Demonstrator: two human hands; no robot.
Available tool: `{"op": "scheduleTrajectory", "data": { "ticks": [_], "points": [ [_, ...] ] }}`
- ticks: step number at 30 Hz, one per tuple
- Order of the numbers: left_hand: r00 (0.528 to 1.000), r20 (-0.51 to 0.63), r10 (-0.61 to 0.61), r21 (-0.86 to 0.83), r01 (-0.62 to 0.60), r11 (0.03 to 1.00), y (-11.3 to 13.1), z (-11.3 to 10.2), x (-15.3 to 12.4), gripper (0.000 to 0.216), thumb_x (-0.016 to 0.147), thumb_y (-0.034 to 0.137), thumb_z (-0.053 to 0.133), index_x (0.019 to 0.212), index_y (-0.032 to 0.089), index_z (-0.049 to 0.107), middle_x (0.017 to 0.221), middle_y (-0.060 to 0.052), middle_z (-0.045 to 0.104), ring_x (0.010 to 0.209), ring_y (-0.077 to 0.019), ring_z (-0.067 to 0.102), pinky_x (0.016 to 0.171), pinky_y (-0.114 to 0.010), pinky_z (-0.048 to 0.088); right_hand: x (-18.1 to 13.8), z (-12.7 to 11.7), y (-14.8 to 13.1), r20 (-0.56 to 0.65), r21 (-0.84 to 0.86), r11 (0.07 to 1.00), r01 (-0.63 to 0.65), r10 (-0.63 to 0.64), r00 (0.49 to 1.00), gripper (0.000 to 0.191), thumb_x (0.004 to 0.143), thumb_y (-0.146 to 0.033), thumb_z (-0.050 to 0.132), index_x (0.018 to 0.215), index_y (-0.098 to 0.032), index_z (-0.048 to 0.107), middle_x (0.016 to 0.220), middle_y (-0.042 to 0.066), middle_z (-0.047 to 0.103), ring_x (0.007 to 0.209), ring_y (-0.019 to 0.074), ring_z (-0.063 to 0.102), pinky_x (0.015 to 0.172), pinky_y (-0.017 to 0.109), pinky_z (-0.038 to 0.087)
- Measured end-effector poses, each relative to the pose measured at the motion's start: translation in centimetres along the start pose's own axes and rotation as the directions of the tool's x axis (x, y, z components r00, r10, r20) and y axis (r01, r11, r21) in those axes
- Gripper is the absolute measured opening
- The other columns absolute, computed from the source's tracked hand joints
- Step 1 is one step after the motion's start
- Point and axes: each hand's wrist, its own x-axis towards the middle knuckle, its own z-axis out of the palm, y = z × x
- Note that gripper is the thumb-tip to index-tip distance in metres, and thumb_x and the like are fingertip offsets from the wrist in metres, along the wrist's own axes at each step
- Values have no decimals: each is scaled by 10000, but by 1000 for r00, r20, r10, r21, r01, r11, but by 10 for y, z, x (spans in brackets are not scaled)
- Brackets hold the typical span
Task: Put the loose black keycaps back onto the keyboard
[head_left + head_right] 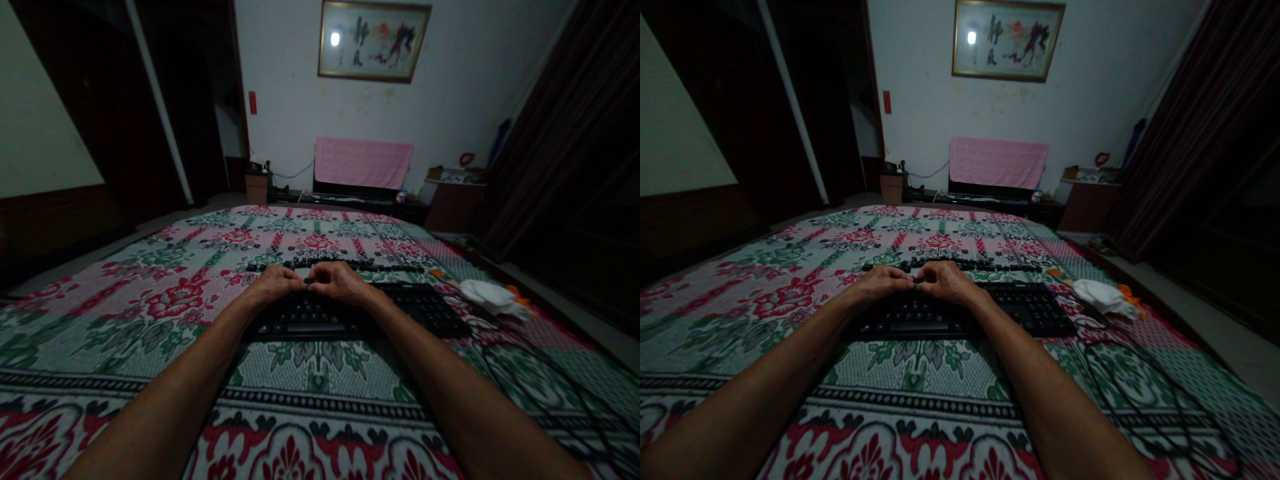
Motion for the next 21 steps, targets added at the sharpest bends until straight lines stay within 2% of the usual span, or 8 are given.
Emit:
{"op": "scheduleTrajectory", "data": {
  "ticks": [5, 8, 11, 21],
  "points": [
    [999, 20, 34, 10, -34, 999, 1, -1, 0, 207, 545, 319, 604, 615, 131, 657, 487, 33, 507, 479, -83, 387, 472, -221, 260, -1, -1, -6, 3, 1, 999, 35, -35, 999, 234, 689, -219, 598, 915, -158, 613, 710, -5, 604, 633, 95, 522, 598, 205, 382],
    [998, 38, 43, 24, -44, 999, -1, -1, 1, 197, 548, 319, 596, 587, 132, 644, 460, 41, 480, 460, -78, 368, 464, -221, 253, -1, -3, -7, 57, 22, 996, 85, -86, 995, 271, 708, -178, 560, 974, -177, 612, 750, -10, 611, 667, 95, 530, 627, 203, 385],
    [997, 60, 43, 38, -46, 998, -4, -2, 2, 211, 560, 335, 586, 588, 133, 638, 440, 49, 458, 440, -74, 351, 453, -221, 236, -1, -3, -4, 97, 46, 994, 100, -104, 990, 241, 728, -160, 519, 943, -175, 628, 788, -6, 623, 709, 101, 545, 656, 205, 391],
    [999, -6, 38, 38, -38, 999, -3, -1, 3, 261, 575, 336, 583, 699, 129, 684, 509, 30, 544, 502, -90, 419, 497, -218, 290, 1, -1, 0, 25, -1, 998, 63, -63, 998, 195, 712, -169, 549, 896, -159, 613, 697, -14, 601, 626, 86, 521, 590, 194, 378]
  ]
}}
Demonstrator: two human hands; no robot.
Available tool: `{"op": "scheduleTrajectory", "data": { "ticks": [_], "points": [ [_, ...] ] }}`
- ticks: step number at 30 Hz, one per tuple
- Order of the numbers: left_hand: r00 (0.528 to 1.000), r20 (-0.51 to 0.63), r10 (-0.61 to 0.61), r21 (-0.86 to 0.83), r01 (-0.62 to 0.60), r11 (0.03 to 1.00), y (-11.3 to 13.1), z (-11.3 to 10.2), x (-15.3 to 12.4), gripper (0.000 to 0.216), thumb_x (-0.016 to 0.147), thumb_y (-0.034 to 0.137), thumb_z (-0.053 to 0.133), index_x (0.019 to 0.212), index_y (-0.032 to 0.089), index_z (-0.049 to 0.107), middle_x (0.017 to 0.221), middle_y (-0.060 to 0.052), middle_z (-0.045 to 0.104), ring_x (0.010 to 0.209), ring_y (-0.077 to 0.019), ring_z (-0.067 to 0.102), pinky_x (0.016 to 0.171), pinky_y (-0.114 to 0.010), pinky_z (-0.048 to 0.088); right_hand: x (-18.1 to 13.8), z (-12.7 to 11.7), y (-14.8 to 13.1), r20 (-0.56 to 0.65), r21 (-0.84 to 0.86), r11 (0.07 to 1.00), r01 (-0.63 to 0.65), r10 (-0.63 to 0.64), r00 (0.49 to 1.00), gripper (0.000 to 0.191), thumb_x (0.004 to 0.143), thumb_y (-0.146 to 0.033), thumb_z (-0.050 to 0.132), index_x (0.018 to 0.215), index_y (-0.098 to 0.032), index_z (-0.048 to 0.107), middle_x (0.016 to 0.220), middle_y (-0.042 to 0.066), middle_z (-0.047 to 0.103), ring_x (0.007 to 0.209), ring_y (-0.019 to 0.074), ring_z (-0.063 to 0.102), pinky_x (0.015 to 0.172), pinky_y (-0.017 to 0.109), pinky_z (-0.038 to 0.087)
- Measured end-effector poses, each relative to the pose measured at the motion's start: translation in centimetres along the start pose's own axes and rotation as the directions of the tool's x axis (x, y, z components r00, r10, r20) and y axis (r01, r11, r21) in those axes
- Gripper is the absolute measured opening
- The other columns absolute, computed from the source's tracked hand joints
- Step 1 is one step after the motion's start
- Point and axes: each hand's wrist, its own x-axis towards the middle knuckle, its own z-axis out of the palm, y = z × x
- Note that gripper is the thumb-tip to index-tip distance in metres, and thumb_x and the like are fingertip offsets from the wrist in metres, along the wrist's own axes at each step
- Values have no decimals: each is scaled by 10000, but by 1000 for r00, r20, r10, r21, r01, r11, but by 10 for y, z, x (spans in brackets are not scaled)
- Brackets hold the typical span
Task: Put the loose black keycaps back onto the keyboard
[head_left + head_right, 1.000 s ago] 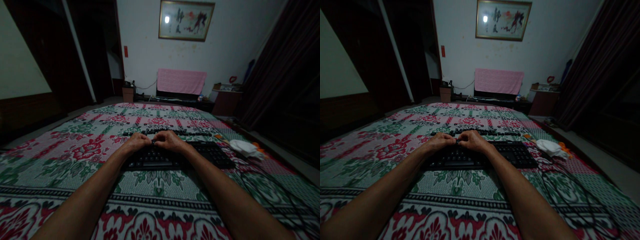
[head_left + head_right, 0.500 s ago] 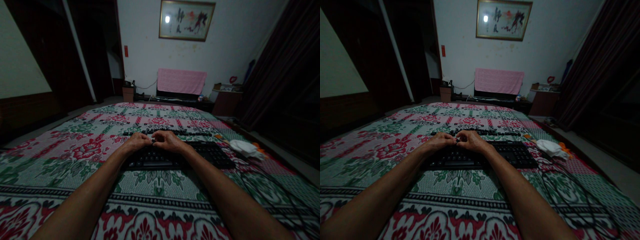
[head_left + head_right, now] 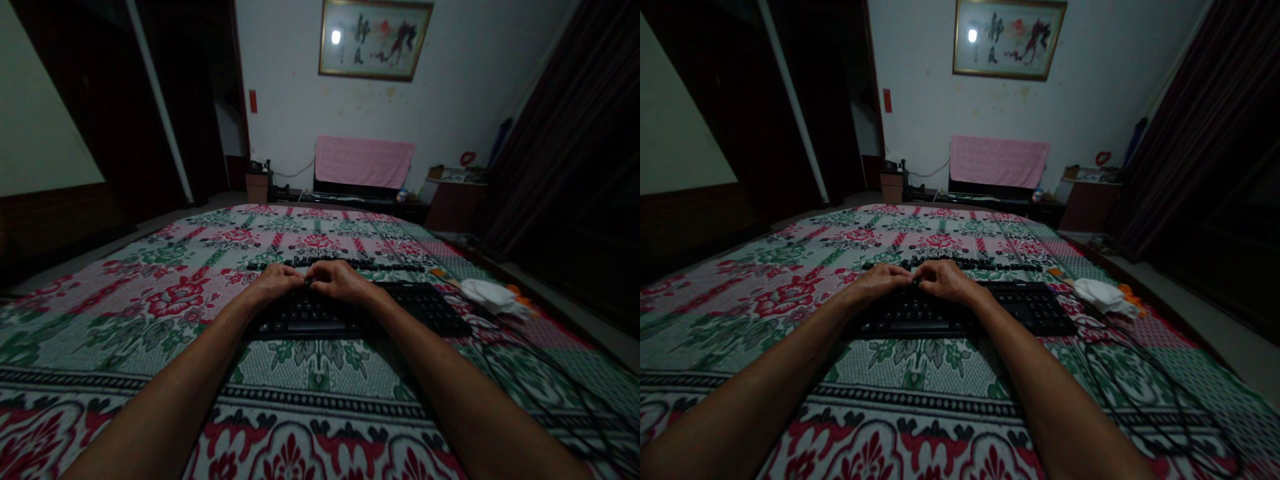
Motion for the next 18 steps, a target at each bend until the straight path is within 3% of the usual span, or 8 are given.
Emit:
{"op": "scheduleTrajectory", "data": {
  "ticks": [6, 14, 18],
  "points": [
    [997, 48, 63, -25, -62, 998, -9, -1, 5, 267, 586, 355, 594, 714, 138, 682, 539, 32, 559, 507, -85, 430, 503, -220, 297, 1, 1, 3, -54, 5, 1000, 7, -7, 999, 176, 696, -164, 565, 868, -149, 599, 690, -13, 593, 626, 85, 519, 595, 197, 378],
    [999, -10, 44, 16, -44, 999, -11, 2, 7, 262, 598, 373, 569, 680, 144, 666, 516, 36, 528, 490, -83, 410, 475, -217, 279, 1, 5, -2, -85, 16, 999, -31, 33, 996, 185, 674, -173, 599, 855, -140, 587, 667, -18, 581, 597, 79, 508, 578, 190, 383],
    [999, 16, 48, -4, -48, 999, -11, 2, 6, 266, 603, 379, 560, 674, 142, 657, 500, 40, 509, 472, -79, 398, 463, -214, 274, 0, 1, -3, -32, 43, 999, 14, -13, 999, 271, 692, -175, 582, 961, -142, 584, 712, -11, 593, 632, 88, 524, 598, 198, 393]
  ]
}}
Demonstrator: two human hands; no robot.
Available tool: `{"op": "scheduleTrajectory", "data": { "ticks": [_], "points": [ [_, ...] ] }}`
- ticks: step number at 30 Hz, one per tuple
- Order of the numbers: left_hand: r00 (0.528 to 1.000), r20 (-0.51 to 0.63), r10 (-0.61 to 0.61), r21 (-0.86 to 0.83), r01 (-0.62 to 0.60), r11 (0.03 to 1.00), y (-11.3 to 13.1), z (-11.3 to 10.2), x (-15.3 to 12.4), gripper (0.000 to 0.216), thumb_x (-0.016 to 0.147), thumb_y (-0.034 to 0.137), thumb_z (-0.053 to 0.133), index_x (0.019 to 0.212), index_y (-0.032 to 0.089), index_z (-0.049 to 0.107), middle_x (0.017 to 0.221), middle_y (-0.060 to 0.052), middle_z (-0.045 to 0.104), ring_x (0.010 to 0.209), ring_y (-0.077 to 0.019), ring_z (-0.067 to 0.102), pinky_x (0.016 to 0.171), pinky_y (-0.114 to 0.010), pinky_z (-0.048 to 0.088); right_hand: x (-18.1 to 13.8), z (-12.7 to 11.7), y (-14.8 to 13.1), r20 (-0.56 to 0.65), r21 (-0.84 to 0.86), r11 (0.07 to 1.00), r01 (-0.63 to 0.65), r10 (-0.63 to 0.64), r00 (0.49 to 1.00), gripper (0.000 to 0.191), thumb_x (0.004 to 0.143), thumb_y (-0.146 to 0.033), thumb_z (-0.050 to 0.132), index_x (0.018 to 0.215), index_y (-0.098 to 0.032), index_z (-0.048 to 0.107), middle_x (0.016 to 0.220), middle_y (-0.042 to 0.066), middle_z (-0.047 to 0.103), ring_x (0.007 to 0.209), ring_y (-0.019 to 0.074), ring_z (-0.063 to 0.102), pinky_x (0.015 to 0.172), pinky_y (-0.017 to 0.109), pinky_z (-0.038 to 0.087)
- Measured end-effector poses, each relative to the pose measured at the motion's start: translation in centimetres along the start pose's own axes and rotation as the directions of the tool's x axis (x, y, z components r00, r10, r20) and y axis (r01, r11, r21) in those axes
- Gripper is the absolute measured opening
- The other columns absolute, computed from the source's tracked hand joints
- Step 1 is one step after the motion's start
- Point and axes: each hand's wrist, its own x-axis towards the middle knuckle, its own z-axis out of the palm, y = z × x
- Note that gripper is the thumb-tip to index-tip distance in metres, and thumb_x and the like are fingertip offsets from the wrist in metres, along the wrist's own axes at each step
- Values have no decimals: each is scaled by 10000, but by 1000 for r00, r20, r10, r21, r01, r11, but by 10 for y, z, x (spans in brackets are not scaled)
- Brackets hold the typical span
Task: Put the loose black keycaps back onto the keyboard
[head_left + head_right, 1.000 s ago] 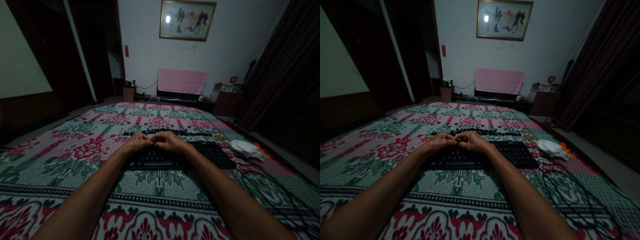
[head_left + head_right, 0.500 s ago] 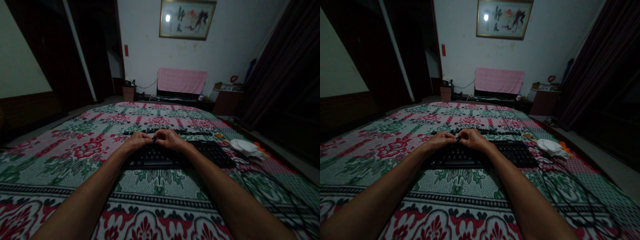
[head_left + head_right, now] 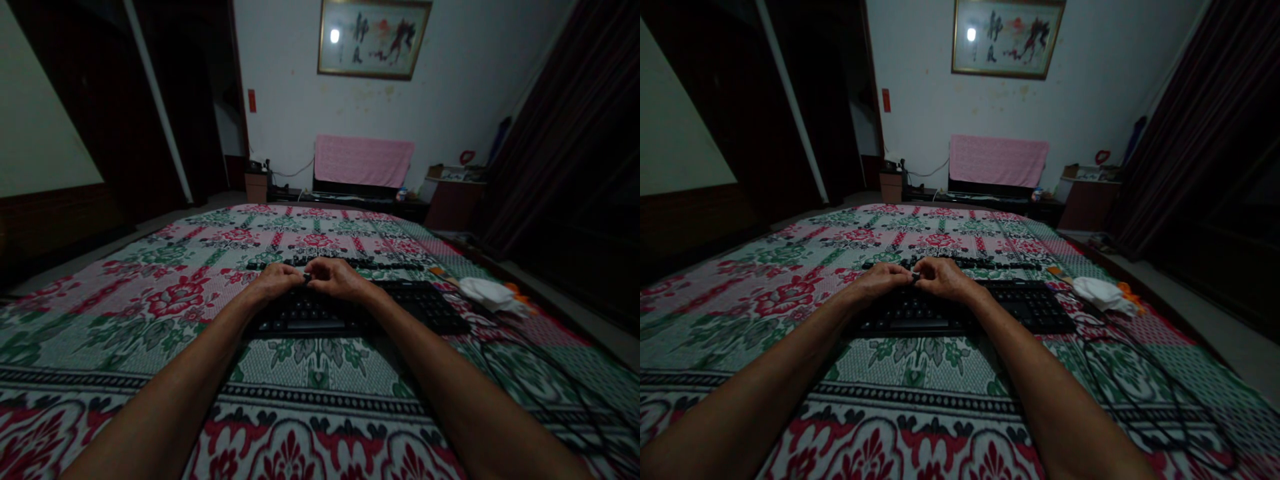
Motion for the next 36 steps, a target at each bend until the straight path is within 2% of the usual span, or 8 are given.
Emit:
{"op": "scheduleTrajectory", "data": {
  "ticks": [3, 6, 13, 26, 31, 36],
  "points": [
    [999, 40, 0, 48, -2, 999, 2, -1, -2, 255, 607, 372, 551, 640, 137, 647, 457, 47, 459, 438, -73, 352, 435, -217, 231, -1, -5, -1, 68, 5, 998, 61, -61, 996, 304, 723, -137, 530, 1017, -184, 597, 802, -5, 619, 706, 98, 548, 657, 211, 404],
    [999, 48, -9, 70, 6, 998, 4, -2, -4, 260, 598, 376, 559, 640, 136, 649, 433, 49, 436, 423, -72, 330, 424, -220, 209, -2, -7, -3, 88, -20, 996, 82, -80, 993, 274, 728, -118, 511, 963, -194, 631, 852, 0, 635, 762, 109, 562, 700, 221, 405],
    [999, 50, 2, -6, -2, 1000, 5, -3, -6, 261, 576, 357, 596, 702, 141, 670, 537, 32, 542, 490, -81, 414, 476, -212, 279, -2, -3, 1, 54, -42, 999, 28, -26, 998, 220, 723, -170, 549, 931, -164, 621, 757, -2, 629, 680, 98, 548, 632, 205, 392],
    [999, 50, 3, 19, -4, 1000, 4, -3, -4, 267, 569, 382, 592, 676, 151, 670, 497, 36, 521, 478, -88, 398, 471, -223, 264, -2, -3, -2, 72, 6, 1000, -8, 8, 997, 202, 725, -179, 544, 912, -152, 615, 737, -5, 619, 656, 89, 538, 616, 199, 393],
    [998, 63, -6, 5, 5, 1000, 5, -2, -4, 264, 577, 368, 580, 684, 142, 665, 495, 35, 512, 473, -85, 391, 472, -223, 262, -2, -2, -1, 44, -38, 999, -21, 23, 999, 186, 713, -193, 558, 887, -150, 609, 705, -8, 612, 635, 89, 534, 585, 194, 378],
    [998, 63, 19, 52, -23, 998, 2, -3, -2, 266, 592, 378, 568, 667, 143, 667, 468, 40, 484, 444, -79, 354, 446, -231, 226, -3, -4, -5, 3, -145, 989, 26, -26, 1000, 178, 699, -186, 558, 866, -155, 611, 710, -3, 610, 634, 93, 527, 592, 203, 369]
  ]
}}
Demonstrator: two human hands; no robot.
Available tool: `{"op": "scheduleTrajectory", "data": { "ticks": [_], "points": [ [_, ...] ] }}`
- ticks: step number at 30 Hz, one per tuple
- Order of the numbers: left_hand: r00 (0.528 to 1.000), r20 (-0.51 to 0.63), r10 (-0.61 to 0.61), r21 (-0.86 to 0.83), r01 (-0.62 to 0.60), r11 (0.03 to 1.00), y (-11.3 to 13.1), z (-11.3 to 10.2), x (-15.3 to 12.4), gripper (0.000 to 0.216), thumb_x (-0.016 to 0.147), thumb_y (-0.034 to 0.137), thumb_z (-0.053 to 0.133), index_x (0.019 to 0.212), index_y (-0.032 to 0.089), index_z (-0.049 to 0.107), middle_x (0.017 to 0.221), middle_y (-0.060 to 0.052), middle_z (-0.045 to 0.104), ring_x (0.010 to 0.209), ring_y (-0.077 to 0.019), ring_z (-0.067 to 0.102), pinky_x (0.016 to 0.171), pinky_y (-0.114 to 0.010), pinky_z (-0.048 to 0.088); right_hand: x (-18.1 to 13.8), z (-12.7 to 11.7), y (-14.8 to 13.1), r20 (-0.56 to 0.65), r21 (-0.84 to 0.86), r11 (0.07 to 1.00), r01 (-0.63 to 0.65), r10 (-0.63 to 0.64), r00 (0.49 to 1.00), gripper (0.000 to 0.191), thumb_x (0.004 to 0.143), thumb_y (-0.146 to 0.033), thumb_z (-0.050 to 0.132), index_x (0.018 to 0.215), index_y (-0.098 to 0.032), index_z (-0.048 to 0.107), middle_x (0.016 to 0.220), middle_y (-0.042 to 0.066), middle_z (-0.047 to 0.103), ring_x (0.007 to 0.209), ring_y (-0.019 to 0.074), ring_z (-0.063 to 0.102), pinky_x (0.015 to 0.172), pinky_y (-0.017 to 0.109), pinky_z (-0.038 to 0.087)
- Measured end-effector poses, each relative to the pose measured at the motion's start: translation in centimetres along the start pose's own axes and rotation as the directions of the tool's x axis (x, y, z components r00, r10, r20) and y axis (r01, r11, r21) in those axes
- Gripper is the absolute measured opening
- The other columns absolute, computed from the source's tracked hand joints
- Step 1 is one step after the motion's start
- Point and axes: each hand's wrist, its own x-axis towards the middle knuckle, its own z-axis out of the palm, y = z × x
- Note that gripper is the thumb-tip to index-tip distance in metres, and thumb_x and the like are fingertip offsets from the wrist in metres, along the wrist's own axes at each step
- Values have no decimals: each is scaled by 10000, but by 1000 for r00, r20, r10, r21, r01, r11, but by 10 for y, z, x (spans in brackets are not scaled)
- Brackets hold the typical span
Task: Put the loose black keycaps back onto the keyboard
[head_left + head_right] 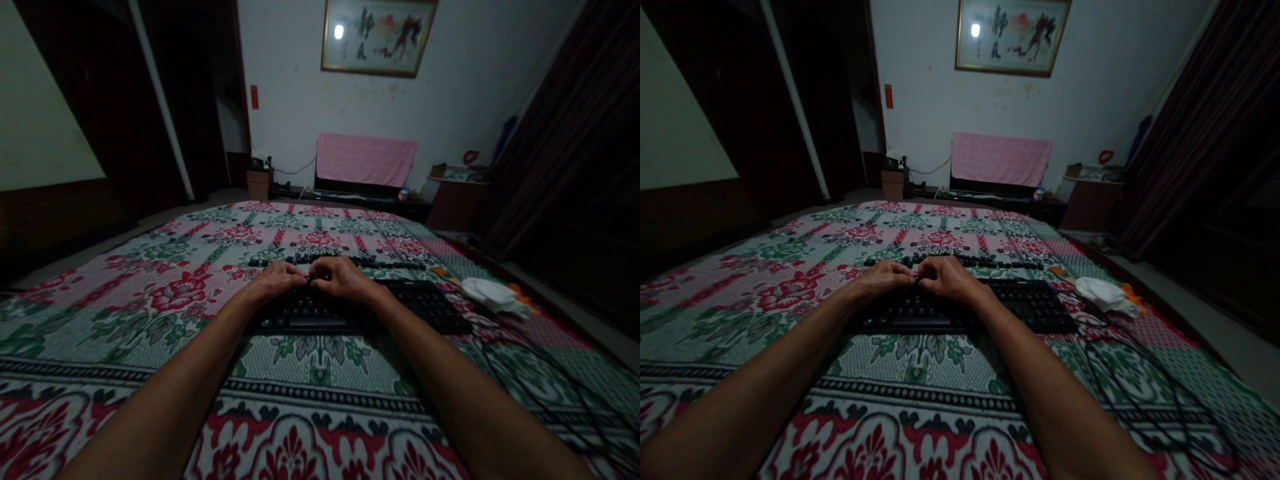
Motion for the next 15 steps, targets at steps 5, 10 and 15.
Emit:
{"op": "scheduleTrajectory", "data": {
  "ticks": [5, 10, 15],
  "points": [
    [1000, -27, 0, 1, 0, 1000, 1, 2, -1, 243, 586, 336, 576, 689, 140, 676, 504, 36, 516, 471, -80, 387, 466, -223, 262, 0, -5, -10, 28, -139, 989, 47, -44, 999, 159, 686, -171, 556, 828, -155, 624, 728, 15, 609, 642, 105, 515, 586, 209, 349],
    [1000, -4, 5, -45, -5, 999, 0, 5, 0, 256, 599, 348, 566, 686, 136, 680, 501, 28, 541, 463, -88, 407, 458, -220, 273, -1, -10, -15, 51, -161, 987, -16, 25, 998, 138, 678, -172, 554, 782, -150, 641, 689, 18, 613, 605, 105, 510, 561, 212, 340],
    [992, -103, 73, -30, -77, 997, -4, 5, 4, 273, 612, 320, 558, 767, 146, 700, 664, -8, 655, 628, -144, 548, 587, -232, 393, -16, -10, -9, -50, -40, 985, -170, 168, 985, 157, 691, -232, 546, 793, -159, 641, 699, 8, 628, 626, 110, 539, 588, 214, 381]
  ]
}}
